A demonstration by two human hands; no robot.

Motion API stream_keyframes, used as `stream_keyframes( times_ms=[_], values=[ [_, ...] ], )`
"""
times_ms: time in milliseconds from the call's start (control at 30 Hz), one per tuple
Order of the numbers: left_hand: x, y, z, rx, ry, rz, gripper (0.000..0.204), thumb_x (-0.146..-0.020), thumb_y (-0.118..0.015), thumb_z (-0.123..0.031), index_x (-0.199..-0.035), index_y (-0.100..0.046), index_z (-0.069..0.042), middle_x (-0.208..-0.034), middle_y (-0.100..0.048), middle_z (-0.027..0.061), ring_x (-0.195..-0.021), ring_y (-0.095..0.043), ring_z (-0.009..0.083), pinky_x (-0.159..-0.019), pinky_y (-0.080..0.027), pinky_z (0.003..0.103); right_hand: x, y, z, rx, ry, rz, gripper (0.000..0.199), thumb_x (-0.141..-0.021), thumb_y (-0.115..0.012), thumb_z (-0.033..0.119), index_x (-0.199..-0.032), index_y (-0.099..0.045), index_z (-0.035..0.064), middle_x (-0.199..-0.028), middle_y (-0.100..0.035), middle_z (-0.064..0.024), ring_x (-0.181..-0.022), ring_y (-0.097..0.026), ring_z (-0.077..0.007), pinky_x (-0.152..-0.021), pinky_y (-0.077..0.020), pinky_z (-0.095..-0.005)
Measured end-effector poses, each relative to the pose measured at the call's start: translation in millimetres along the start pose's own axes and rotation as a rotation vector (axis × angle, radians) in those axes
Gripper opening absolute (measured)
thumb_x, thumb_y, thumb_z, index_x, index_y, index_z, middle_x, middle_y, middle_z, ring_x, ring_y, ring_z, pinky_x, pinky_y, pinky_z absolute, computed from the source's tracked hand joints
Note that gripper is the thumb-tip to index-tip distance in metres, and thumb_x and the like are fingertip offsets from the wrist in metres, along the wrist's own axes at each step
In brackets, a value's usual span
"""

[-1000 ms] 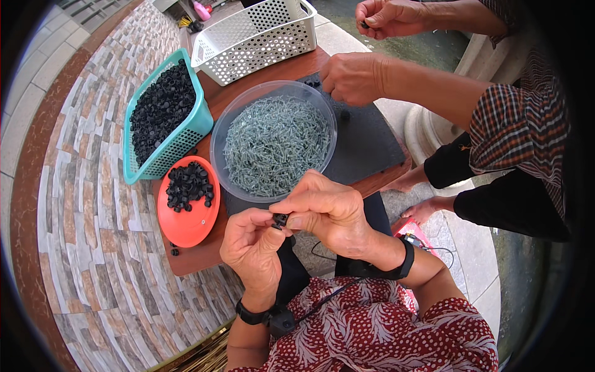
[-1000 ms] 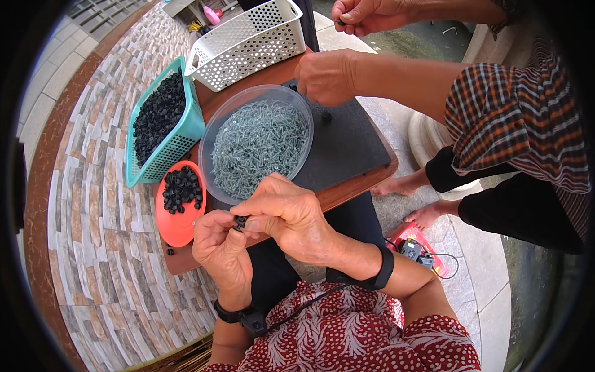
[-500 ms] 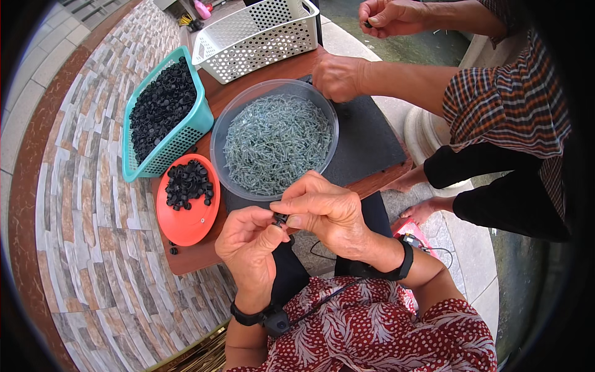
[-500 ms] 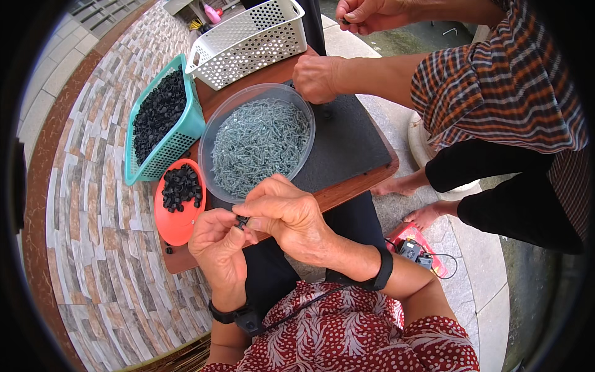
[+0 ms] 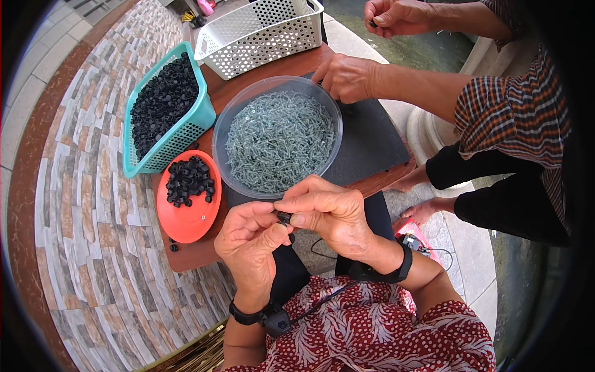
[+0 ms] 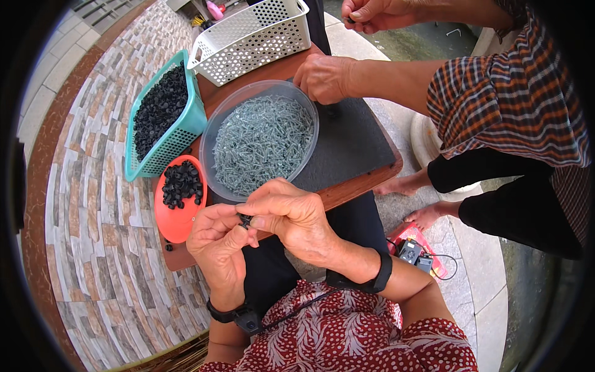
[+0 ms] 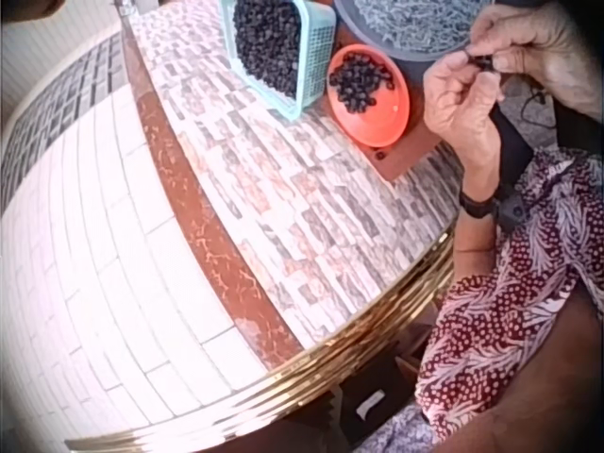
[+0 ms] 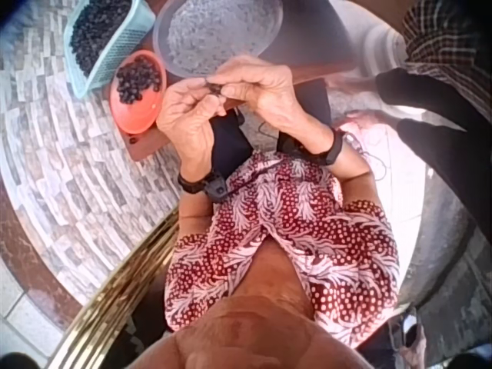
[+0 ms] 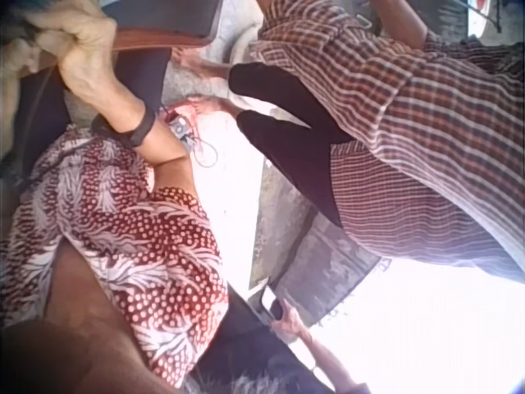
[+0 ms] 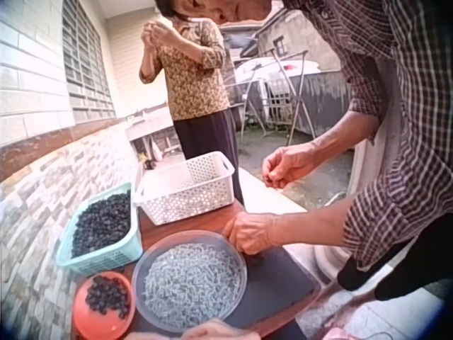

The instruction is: Sorting and inspecting small black plastic components by hand and placing them into separate containers.

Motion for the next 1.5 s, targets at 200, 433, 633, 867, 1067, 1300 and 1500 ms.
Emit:
stream_keyframes(
  times_ms=[200,433,633,867,1067,1300,1500],
  values=[
    [-2.7,-0.9,1.3,0.006,0.001,0.013,0.032,-0.074,-0.073,-0.004,-0.097,-0.054,0.006,-0.072,-0.063,0.0133,-0.056,-0.060,0.0167,-0.049,-0.049,0.024,0.1,2.7,-7.8,-0.095,-0.066,-0.027,0.025,-0.081,-0.056,-0.012,-0.100,-0.067,-0.0006,-0.101,-0.055,-0.0081,-0.082,-0.062,-0.0134,-0.072,-0.0558,-0.0224],
    [-3.5,-0.1,2.4,0.088,0.049,0.055,0.030,-0.073,-0.070,0.007,-0.099,-0.056,0.006,-0.080,-0.064,0.0130,-0.066,-0.062,0.0137,-0.056,-0.051,0.023,-0.8,1.2,-11.5,-0.132,-0.098,-0.053,0.026,-0.080,-0.056,-0.014,-0.099,-0.067,-0.0010,-0.098,-0.056,-0.0070,-0.084,-0.060,-0.0130,-0.073,-0.0544,-0.0218],
    [-1.2,3.0,-13.3,-0.205,-0.108,-0.007,0.022,-0.072,-0.071,0.005,-0.089,-0.057,0.007,-0.073,-0.063,0.0122,-0.059,-0.061,0.0143,-0.049,-0.048,0.022,-1.7,1.4,-8.0,0.041,-0.008,-0.012,0.025,-0.080,-0.057,-0.013,-0.099,-0.067,-0.0003,-0.099,-0.056,-0.0069,-0.090,-0.056,-0.0122,-0.074,-0.0491,-0.0203],
    [-1.2,0.8,-17.9,-0.254,-0.084,0.005,0.016,-0.071,-0.070,0.009,-0.085,-0.062,0.005,-0.075,-0.061,0.0074,-0.061,-0.057,0.0100,-0.052,-0.047,0.020,-0.8,-1.4,-14.7,-0.163,-0.088,-0.008,0.027,-0.081,-0.053,-0.015,-0.102,-0.064,-0.0024,-0.099,-0.055,-0.0073,-0.085,-0.061,-0.0140,-0.076,-0.0548,-0.0239],
    [-0.7,1.5,-17.0,-0.291,-0.075,-0.023,0.015,-0.072,-0.069,0.009,-0.084,-0.061,0.006,-0.072,-0.060,0.0093,-0.055,-0.057,0.0122,-0.048,-0.047,0.022,-0.5,-0.5,-17.2,-0.165,-0.100,-0.014,0.026,-0.081,-0.053,-0.015,-0.101,-0.064,-0.0035,-0.100,-0.054,-0.0079,-0.087,-0.061,-0.0149,-0.077,-0.0561,-0.0255],
    [-0.4,5.7,-13.6,-0.255,-0.036,-0.044,0.016,-0.072,-0.070,0.006,-0.084,-0.060,0.007,-0.072,-0.061,0.0108,-0.055,-0.058,0.0131,-0.048,-0.048,0.023,-1.0,-1.0,-16.4,-0.133,-0.078,-0.018,0.027,-0.079,-0.055,-0.016,-0.099,-0.065,-0.0026,-0.100,-0.054,-0.0073,-0.088,-0.061,-0.0145,-0.076,-0.0558,-0.0228],
    [-3.1,8.0,-4.6,-0.061,-0.019,-0.009,0.015,-0.075,-0.071,0.004,-0.084,-0.059,0.007,-0.073,-0.064,0.0137,-0.057,-0.060,0.0149,-0.050,-0.050,0.024,-1.1,-0.9,-14.6,-0.070,-0.038,-0.022,0.028,-0.078,-0.056,-0.016,-0.099,-0.066,-0.0021,-0.100,-0.054,-0.0069,-0.087,-0.060,-0.0130,-0.074,-0.0552,-0.0213]
  ],
)
Point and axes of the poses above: each hand's wrist, its own x-axis away from the middle knuckle, its own y-axis out of the back of the hand, z = x × y, the point moved 8 cm from there along -x, towards the middle knuckle
